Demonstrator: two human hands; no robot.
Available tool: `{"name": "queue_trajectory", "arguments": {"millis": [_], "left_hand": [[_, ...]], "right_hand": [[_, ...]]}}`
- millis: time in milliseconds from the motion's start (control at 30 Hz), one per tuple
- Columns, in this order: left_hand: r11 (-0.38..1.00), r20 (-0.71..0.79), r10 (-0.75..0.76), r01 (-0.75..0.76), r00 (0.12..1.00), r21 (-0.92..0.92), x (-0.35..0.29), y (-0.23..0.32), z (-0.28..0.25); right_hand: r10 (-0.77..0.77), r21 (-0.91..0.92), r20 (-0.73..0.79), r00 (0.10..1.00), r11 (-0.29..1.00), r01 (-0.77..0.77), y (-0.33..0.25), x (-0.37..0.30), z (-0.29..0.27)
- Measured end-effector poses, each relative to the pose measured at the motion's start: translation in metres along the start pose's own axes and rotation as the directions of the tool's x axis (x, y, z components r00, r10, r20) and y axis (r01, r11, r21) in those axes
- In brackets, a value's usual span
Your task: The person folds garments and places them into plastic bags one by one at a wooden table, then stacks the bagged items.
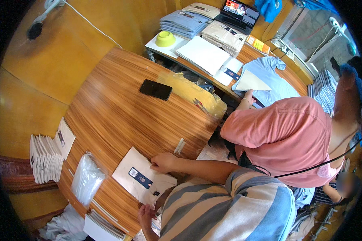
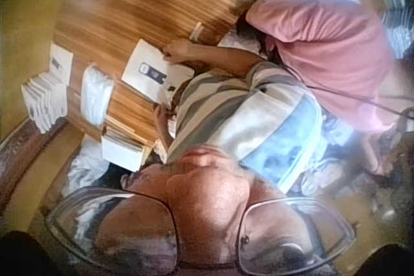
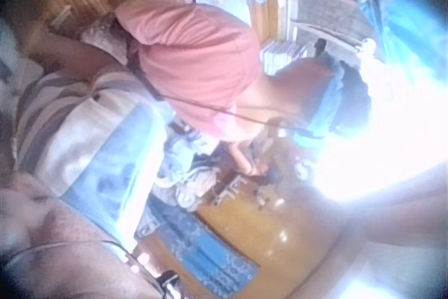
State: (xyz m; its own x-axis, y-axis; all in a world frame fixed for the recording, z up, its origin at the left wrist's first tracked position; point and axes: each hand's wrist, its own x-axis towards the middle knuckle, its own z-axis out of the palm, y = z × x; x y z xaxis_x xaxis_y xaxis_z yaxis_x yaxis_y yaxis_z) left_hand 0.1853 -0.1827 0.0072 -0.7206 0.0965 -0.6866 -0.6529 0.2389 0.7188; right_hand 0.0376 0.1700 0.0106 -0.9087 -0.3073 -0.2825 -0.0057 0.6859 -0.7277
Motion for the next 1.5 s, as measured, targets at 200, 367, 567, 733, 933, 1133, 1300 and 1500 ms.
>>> {"name": "queue_trajectory", "arguments": {"millis": [200,367,567,733,933,1133,1300,1500], "left_hand": [[0.996,0.048,0.008,-0.013,0.999,0.091,-0.006,-0.004,0.0],[0.984,0.249,-0.082,0.039,0.965,0.174,-0.001,0.013,-0.013],[0.906,-0.47,0.412,-0.408,0.781,0.118,0.018,0.005,-0.07],[0.628,-0.494,0.766,-0.314,0.411,0.713,0.043,0.103,-0.115],[0.451,-0.327,0.869,-0.319,0.372,0.834,0.105,0.185,-0.14],[0.436,-0.313,0.795,-0.131,0.519,0.89,0.172,0.232,-0.146],[0.37,-0.234,0.782,-0.128,0.578,0.92,0.187,0.24,-0.144],[0.141,0.071,0.534,-0.171,0.842,0.975,0.129,0.246,-0.217]], "right_hand": [[0.045,-0.042,0.079,0.996,0.998,-0.042,-0.019,0.007,0.009],[0.049,-0.064,-0.014,0.999,0.997,-0.05,0.0,0.006,-0.008],[-0.145,0.281,-0.225,0.964,0.937,0.207,-0.087,0.106,-0.001],[-0.013,0.676,0.046,0.999,0.737,-0.022,-0.15,0.251,0.053],[0.066,0.65,-0.136,0.989,0.759,0.039,-0.182,0.3,0.086],[0.067,0.506,-0.132,0.989,0.862,0.009,-0.181,0.298,0.084],[0.119,0.826,-0.004,0.993,0.56,-0.064,-0.151,0.302,0.07],[-0.127,0.581,0.025,0.992,0.809,0.089,-0.128,0.252,0.085]]}}
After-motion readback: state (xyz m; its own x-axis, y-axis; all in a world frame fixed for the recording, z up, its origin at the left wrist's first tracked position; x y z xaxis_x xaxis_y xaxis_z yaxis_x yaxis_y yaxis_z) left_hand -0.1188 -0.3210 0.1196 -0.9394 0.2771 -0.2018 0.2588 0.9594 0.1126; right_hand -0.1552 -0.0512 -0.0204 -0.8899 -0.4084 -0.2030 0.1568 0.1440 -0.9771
